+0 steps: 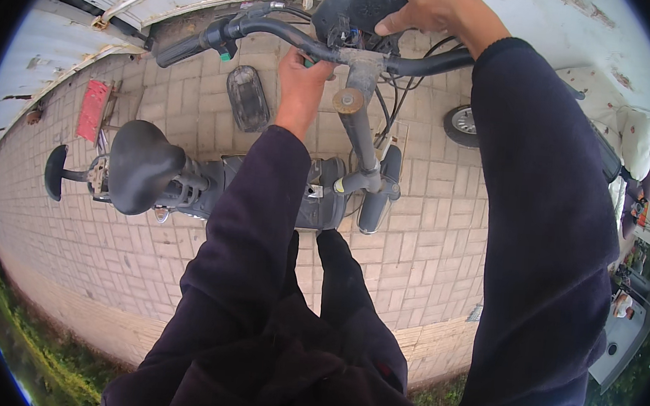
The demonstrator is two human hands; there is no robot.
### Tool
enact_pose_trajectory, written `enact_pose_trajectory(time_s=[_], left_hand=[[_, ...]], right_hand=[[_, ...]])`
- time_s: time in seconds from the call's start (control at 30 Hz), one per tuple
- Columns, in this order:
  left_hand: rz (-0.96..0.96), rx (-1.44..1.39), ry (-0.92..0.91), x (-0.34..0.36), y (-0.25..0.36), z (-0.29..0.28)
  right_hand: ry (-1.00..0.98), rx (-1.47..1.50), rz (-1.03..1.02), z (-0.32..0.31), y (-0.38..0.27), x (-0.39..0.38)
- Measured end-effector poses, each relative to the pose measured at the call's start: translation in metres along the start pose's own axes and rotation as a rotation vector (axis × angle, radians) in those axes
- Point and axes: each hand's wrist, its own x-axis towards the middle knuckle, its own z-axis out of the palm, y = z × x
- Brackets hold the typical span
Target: The person uses a screwdriver to loosen and tighten screws on the handlebar stem of a gray electric scooter. They repeatedly adjust the stem and handlebar assembly, then briefly inspect the seat area before returning to the handlebars.
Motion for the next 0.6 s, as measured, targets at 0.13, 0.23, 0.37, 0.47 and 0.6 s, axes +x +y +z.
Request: enact_pose_trajectory(time_s=[0.13,0.23,0.37,0.47,0.6], left_hand=[[0.055,0.037,-0.061,0.001,0.005,-0.006],[0.098,0.099,-0.117,0.003,0.011,-0.013],[0.079,0.108,-0.19,0.003,0.018,-0.015],[0.107,0.114,-0.18,0.002,0.017,-0.013],[0.118,0.001,-0.194,0.001,0.012,-0.011]], right_hand=[[-0.039,-0.028,0.06,0.003,0.008,-0.001],[-0.065,-0.046,0.134,0.003,0.003,-0.003],[-0.095,-0.06,0.117,0.0,-0.007,-0.014],[0.003,0.143,-0.094,0.003,-0.016,-0.019],[-0.076,0.216,-0.123,0.001,-0.022,-0.013]])
